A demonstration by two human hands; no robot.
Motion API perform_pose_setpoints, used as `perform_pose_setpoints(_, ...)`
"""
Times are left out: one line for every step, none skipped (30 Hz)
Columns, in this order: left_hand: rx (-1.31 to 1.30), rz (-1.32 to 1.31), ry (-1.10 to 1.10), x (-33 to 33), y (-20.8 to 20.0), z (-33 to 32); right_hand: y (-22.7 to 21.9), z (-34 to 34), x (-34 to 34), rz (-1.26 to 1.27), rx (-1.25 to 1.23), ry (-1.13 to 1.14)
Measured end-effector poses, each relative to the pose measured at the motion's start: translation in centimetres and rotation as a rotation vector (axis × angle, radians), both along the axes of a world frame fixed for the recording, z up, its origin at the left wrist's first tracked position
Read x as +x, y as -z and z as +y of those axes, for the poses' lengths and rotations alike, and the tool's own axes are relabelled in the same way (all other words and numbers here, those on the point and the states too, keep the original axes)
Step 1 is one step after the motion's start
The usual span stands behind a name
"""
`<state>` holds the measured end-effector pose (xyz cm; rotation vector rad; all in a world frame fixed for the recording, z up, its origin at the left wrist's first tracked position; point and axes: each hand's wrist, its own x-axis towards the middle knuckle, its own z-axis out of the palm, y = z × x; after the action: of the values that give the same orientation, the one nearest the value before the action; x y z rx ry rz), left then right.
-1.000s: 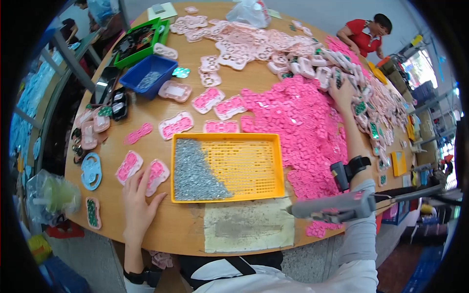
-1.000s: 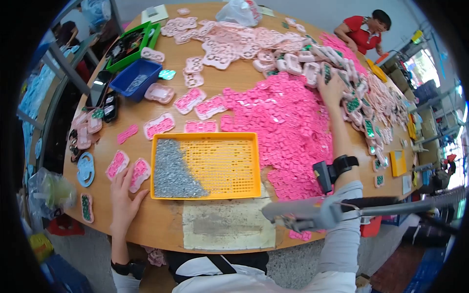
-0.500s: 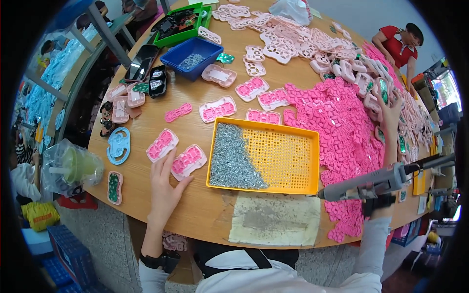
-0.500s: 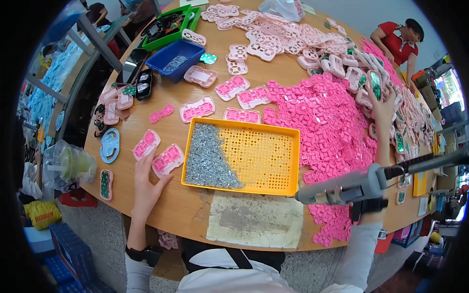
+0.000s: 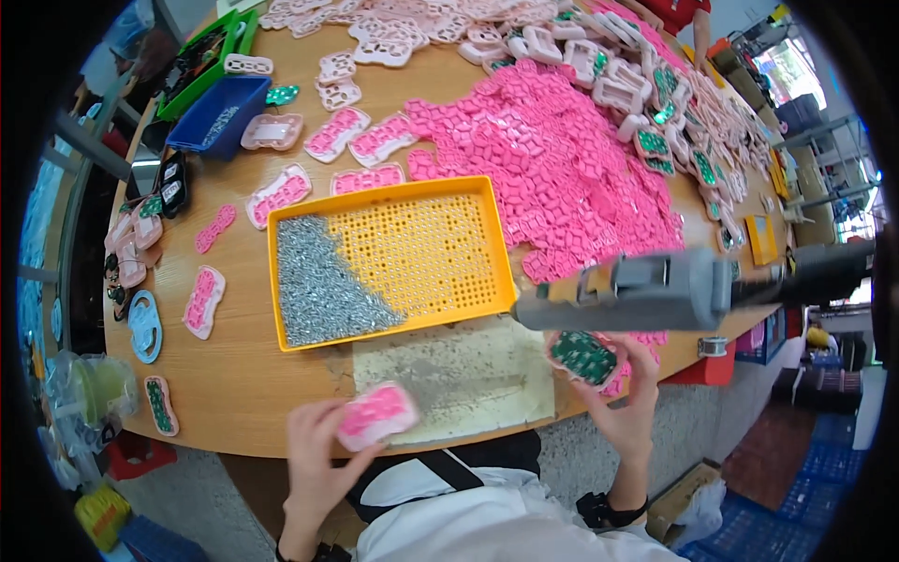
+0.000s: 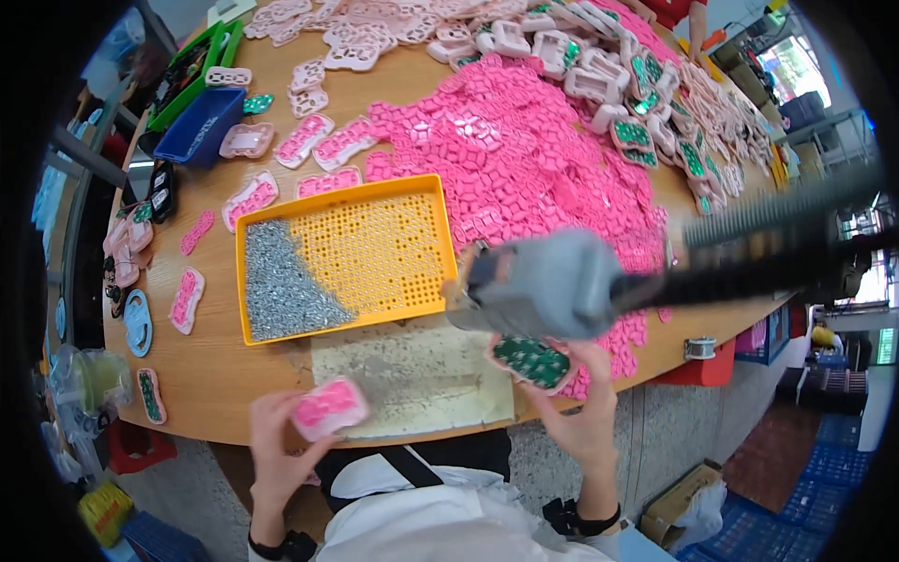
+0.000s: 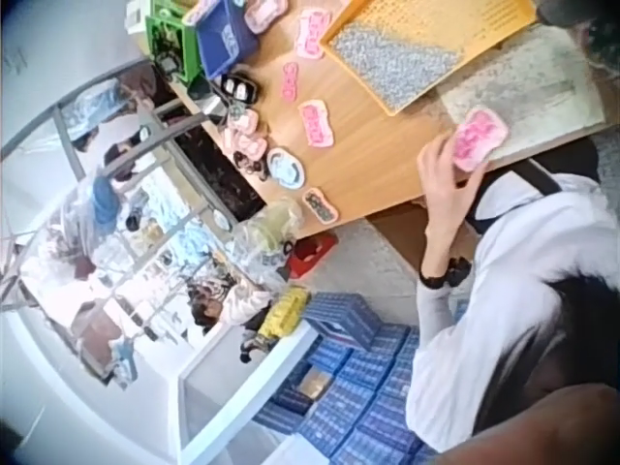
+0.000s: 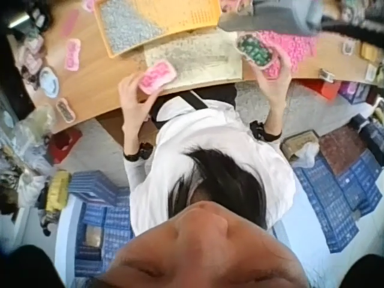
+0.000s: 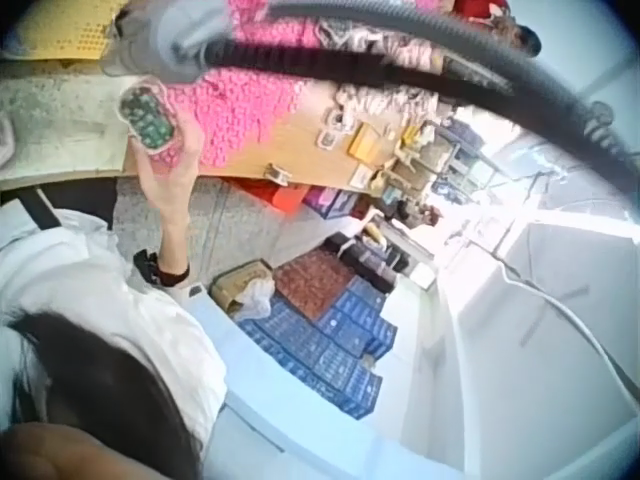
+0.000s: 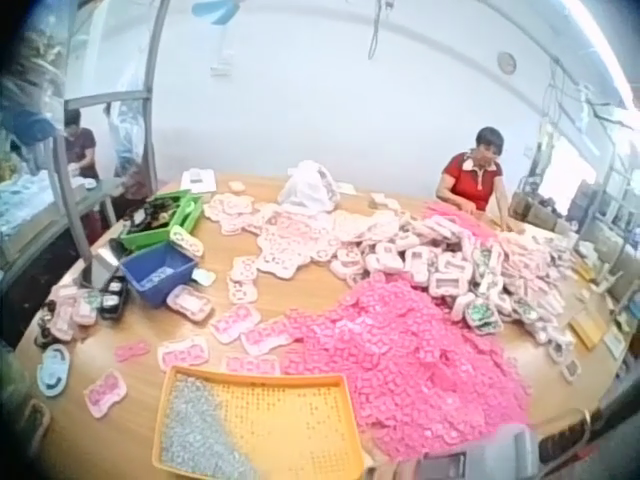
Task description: Manually assemble small pink plastic components and secure them using an electric screwdriver.
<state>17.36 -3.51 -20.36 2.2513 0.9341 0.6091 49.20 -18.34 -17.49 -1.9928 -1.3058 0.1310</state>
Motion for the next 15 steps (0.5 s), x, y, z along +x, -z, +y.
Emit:
perform_pose_setpoints(-0.025,0.007,0.075,1.5,0.3,-0.2,0.2,-0.1,-0.4,0.063,0.064,-0.069)
perform_pose_setpoints(-0.038,-0.024,0.140,2.7,0.8,-0.4,0.1,-0.1,-0.9,0.068,0.063,-0.062)
perform_pose_setpoints(-0.016,-0.010,0.182,3.6,1.6,-0.4,0.3,0.2,-1.5,0.102,0.069,-0.123)
perform_pose_setpoints(0.003,-0.010,0.233,4.6,2.0,-0.4,-0.1,0.2,-1.8,0.123,0.073,-0.176)
perform_pose_setpoints(0.000,-0.008,0.236,5.4,1.9,-0.2,-0.4,0.3,-2.1,0.107,0.048,-0.223)
perform_pose_setpoints(-0.010,-0.012,0.253,6.3,1.9,0.0,-0.4,0.2,-2.4,0.106,0.045,-0.214)
perform_pose_setpoints(-0.020,-0.013,0.266,6.9,2.0,-0.1,-0.2,0.1,-2.8,0.241,0.035,-0.224)
perform_pose_setpoints(-0.024,-0.012,0.269,7.2,2.1,-0.4,-0.1,0.1,-3.2,0.379,0.026,-0.236)
perform_pose_setpoints(0.076,-0.124,0.250,7.2,2.1,-0.6,-0.2,0.5,-3.7,0.533,0.029,-0.275)
perform_pose_setpoints(0.175,-0.234,0.230,7.0,2.1,-0.7,-0.5,0.9,-4.2,0.541,0.028,-0.278)
perform_pose_setpoints(0.301,-0.265,0.239,6.4,2.5,-1.0,-0.8,1.2,-4.6,0.865,-0.053,-0.304)
perform_pose_setpoints(0.295,-0.261,0.235,6.2,2.0,-0.9,-1.1,1.4,-4.8,1.186,-0.142,-0.322)
perform_pose_setpoints(0.419,-0.289,0.332,6.1,1.1,-0.7,-1.1,1.7,-4.7,1.300,-0.263,-0.364)
perform_pose_setpoints(0.542,-0.317,0.430,6.0,0.2,-0.5,-0.8,1.9,-4.8,1.381,-0.322,-0.432)
perform_pose_setpoints(0.526,-0.211,0.481,5.7,-0.4,-0.7,-0.8,2.4,-4.8,1.438,-0.410,-0.417)
